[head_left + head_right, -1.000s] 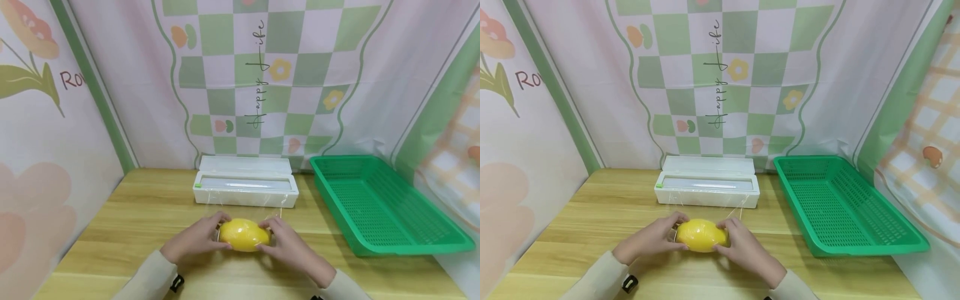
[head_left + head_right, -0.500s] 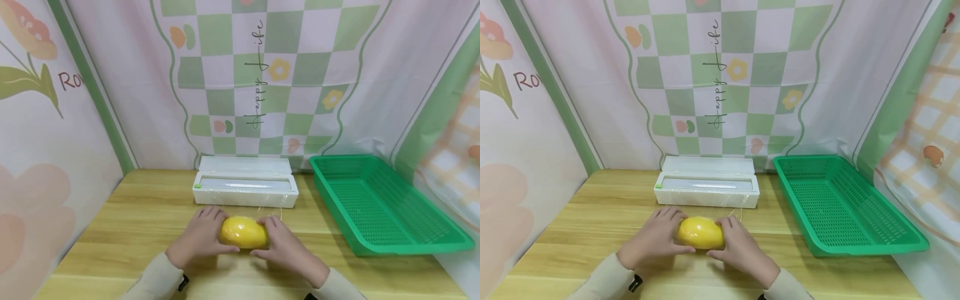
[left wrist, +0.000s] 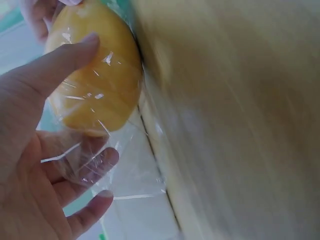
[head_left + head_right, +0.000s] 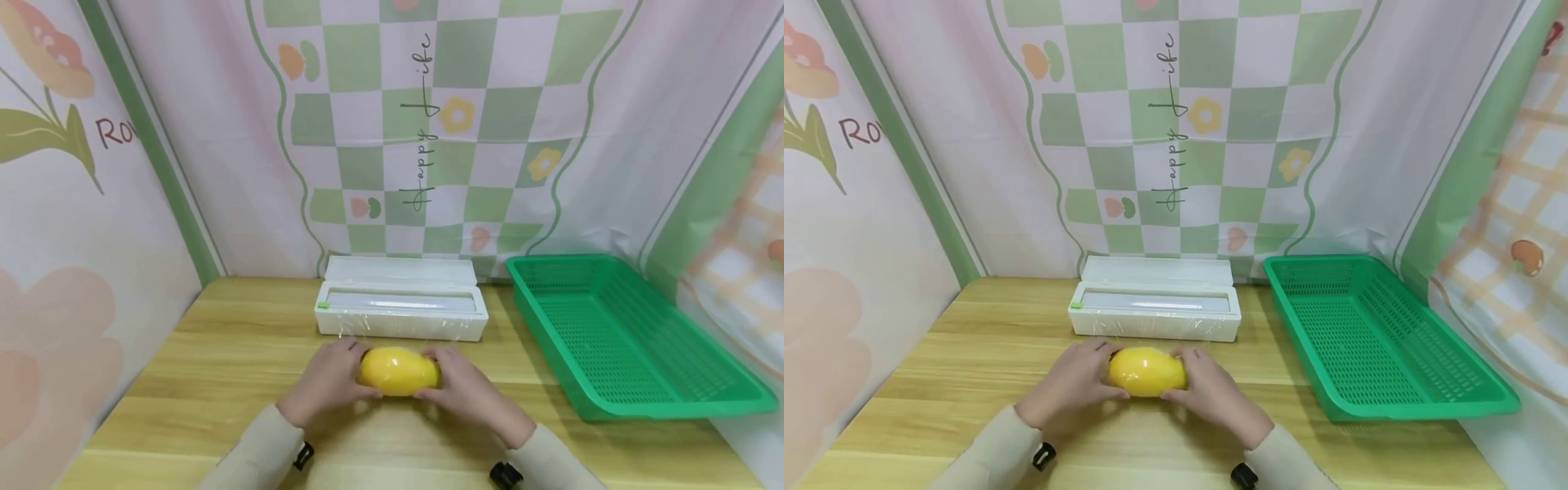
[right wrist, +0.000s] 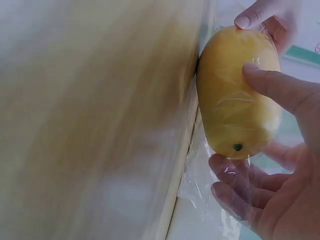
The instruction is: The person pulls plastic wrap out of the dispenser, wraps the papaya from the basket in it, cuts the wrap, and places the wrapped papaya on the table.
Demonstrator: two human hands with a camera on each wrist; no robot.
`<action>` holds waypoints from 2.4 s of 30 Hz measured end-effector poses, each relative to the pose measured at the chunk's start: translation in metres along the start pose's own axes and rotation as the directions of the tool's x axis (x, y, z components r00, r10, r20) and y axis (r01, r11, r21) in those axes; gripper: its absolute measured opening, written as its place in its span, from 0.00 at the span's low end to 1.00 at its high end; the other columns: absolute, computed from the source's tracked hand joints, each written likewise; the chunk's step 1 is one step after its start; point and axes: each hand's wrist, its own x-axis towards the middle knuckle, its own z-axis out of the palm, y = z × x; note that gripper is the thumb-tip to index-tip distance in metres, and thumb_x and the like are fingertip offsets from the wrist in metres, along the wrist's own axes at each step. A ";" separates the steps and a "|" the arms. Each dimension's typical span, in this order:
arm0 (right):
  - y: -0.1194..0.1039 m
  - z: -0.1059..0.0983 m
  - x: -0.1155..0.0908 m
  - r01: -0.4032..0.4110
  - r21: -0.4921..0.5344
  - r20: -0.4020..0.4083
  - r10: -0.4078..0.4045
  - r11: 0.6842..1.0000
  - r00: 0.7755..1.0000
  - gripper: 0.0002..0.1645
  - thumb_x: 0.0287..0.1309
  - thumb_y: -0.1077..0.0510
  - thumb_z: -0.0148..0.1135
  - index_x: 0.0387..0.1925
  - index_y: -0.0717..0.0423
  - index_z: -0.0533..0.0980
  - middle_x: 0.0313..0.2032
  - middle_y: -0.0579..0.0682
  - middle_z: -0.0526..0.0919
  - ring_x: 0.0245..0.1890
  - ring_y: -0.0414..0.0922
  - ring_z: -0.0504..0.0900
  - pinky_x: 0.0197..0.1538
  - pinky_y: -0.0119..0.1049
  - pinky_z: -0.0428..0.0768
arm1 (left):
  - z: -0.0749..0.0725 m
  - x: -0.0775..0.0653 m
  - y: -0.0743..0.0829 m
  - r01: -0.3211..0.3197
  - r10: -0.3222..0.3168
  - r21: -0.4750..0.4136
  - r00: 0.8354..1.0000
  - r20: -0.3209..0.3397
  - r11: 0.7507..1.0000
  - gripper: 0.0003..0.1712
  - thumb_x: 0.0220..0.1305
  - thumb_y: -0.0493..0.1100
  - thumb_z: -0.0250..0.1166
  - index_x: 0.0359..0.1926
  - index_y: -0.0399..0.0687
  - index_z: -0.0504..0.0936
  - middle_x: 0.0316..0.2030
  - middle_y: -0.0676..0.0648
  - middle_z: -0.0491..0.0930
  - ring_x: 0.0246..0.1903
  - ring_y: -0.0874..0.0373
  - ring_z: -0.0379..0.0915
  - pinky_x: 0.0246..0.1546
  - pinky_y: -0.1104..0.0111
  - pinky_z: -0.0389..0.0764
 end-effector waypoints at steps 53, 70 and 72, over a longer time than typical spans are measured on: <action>0.038 -0.018 0.049 -0.121 0.235 0.041 0.114 0.964 0.993 0.21 0.64 0.49 0.68 0.55 0.54 0.81 0.51 0.49 0.83 0.48 0.46 0.81 0.51 0.43 0.82 | 0.024 0.038 -0.055 0.243 -0.159 -0.576 0.968 0.193 0.780 0.27 0.62 0.67 0.66 0.56 0.60 0.83 0.46 0.56 0.80 0.47 0.56 0.74 0.48 0.54 0.77; 0.036 -0.012 0.046 -0.151 0.292 0.035 0.147 0.945 0.988 0.31 0.62 0.48 0.70 0.62 0.58 0.74 0.55 0.53 0.79 0.53 0.49 0.78 0.57 0.47 0.79 | 0.016 0.034 -0.074 0.231 -0.118 -0.618 0.969 0.219 0.751 0.33 0.67 0.63 0.64 0.65 0.51 0.77 0.58 0.50 0.77 0.55 0.54 0.72 0.59 0.54 0.74; 0.036 -0.012 0.046 -0.148 0.290 0.035 0.144 0.946 0.989 0.32 0.62 0.48 0.70 0.62 0.59 0.74 0.56 0.54 0.79 0.55 0.51 0.77 0.59 0.48 0.77 | 0.010 0.031 -0.076 0.230 -0.148 -0.617 0.972 0.182 0.753 0.31 0.68 0.61 0.64 0.65 0.50 0.77 0.56 0.50 0.79 0.54 0.55 0.74 0.58 0.56 0.76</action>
